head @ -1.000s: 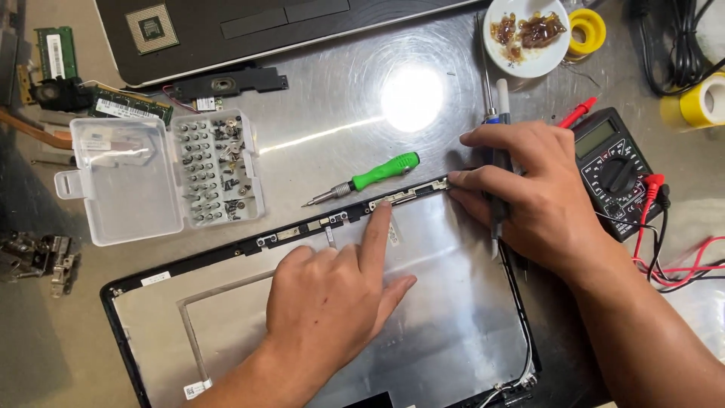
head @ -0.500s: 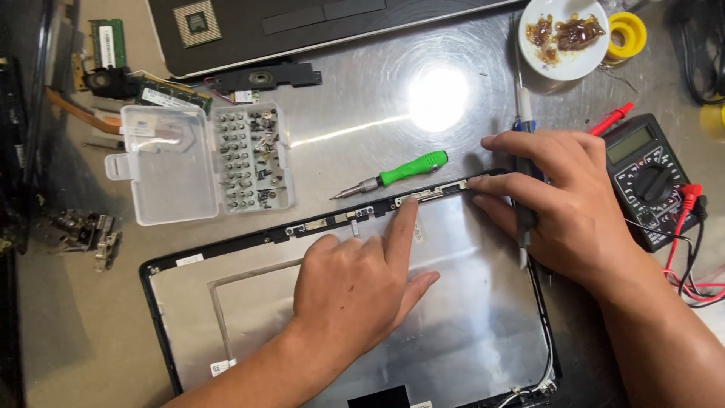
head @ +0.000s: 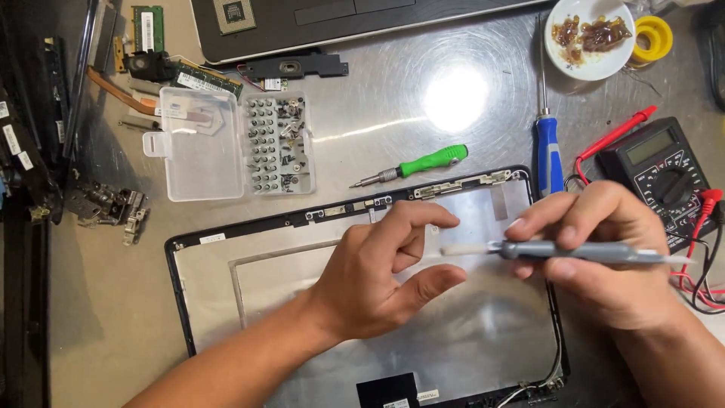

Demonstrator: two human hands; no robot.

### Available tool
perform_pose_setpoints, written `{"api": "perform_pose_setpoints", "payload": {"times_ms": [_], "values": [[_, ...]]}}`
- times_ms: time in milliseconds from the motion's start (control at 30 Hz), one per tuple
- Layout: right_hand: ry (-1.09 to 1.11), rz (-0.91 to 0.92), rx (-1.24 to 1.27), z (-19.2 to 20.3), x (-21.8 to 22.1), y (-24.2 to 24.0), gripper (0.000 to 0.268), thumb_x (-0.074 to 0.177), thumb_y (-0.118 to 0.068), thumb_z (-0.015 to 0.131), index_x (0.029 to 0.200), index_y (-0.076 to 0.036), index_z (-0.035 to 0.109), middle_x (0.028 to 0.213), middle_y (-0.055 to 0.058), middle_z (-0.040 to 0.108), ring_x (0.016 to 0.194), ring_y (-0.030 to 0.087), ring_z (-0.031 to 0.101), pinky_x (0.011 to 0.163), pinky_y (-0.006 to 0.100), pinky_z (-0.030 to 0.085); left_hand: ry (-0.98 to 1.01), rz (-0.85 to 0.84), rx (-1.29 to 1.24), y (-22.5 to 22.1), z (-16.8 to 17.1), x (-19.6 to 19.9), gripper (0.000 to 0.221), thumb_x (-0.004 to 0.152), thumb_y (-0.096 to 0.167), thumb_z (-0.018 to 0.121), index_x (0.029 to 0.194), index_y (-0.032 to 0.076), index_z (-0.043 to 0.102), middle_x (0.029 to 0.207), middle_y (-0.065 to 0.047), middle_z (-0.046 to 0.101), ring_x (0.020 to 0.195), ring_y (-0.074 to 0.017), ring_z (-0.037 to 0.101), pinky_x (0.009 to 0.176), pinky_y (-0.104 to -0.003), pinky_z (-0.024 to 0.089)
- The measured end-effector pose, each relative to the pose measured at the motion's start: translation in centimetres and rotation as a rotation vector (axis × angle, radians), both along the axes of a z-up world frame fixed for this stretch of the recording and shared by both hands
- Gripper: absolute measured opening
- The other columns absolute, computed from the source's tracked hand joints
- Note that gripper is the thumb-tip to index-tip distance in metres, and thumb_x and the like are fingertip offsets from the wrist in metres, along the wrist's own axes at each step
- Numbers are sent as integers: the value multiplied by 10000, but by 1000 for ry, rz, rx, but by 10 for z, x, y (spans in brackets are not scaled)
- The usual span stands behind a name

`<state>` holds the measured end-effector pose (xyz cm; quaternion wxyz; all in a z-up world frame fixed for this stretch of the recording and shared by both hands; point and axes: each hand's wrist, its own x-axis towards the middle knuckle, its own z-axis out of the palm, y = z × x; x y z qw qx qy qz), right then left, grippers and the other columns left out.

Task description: Disassembling a laptop to remove the screen panel, including unscrewing hinges and managing internal cables.

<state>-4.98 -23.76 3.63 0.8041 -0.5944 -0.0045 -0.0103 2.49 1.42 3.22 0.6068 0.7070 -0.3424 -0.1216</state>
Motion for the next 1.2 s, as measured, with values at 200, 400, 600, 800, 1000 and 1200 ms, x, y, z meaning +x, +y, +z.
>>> {"api": "perform_pose_setpoints", "payload": {"times_ms": [200,400,600,800,1000,1200], "values": [[104,-37,-49,-5,0,8,177,905,-146,731,974,-26,621,1028,253,661,798,313,729,708,367,722,-221,90,58,-5,-11,0,176,1003,262,668,1021,87,669,679,-12,613,483,-164,491,486,-308,394],[-232,-161,-621,-8,-2,11,156,879,-21,684,984,-17,568,973,216,642,803,261,773,664,316,776,-128,109,237,-9,-6,-4,104,985,202,661,1030,111,642,512,62,479,449,-148,534,470,-311,428],[-625,-46,-907,-14,-15,4,251,818,-15,789,1004,-47,623,994,185,682,934,261,810,867,363,739,-447,104,290,-9,-10,-6,306,1007,288,675,843,86,514,612,-39,526,506,-268,557,467,-419,419],[-533,6,-892,-8,-4,9,168,839,-80,753,983,-82,665,1053,197,708,953,233,794,945,368,702,-587,-110,83,-11,-6,-19,316,1081,365,546,903,108,591,747,-43,572,639,-254,534,581,-379,332],[-263,-79,-649,-12,-9,8,277,849,-316,686,975,-117,540,972,158,746,900,226,797,810,287,638,-728,81,31,-5,-4,-8,380,1031,466,716,1120,141,538,754,32,583,613,-139,526,578,-306,318],[-203,218,-581,-8,-11,20,398,905,-460,635,1065,-96,633,1053,146,768,943,223,832,839,294,670,-596,62,177,-7,1,1,516,982,573,502,792,94,528,730,-41,442,603,-231,467,570,-355,313]]}}
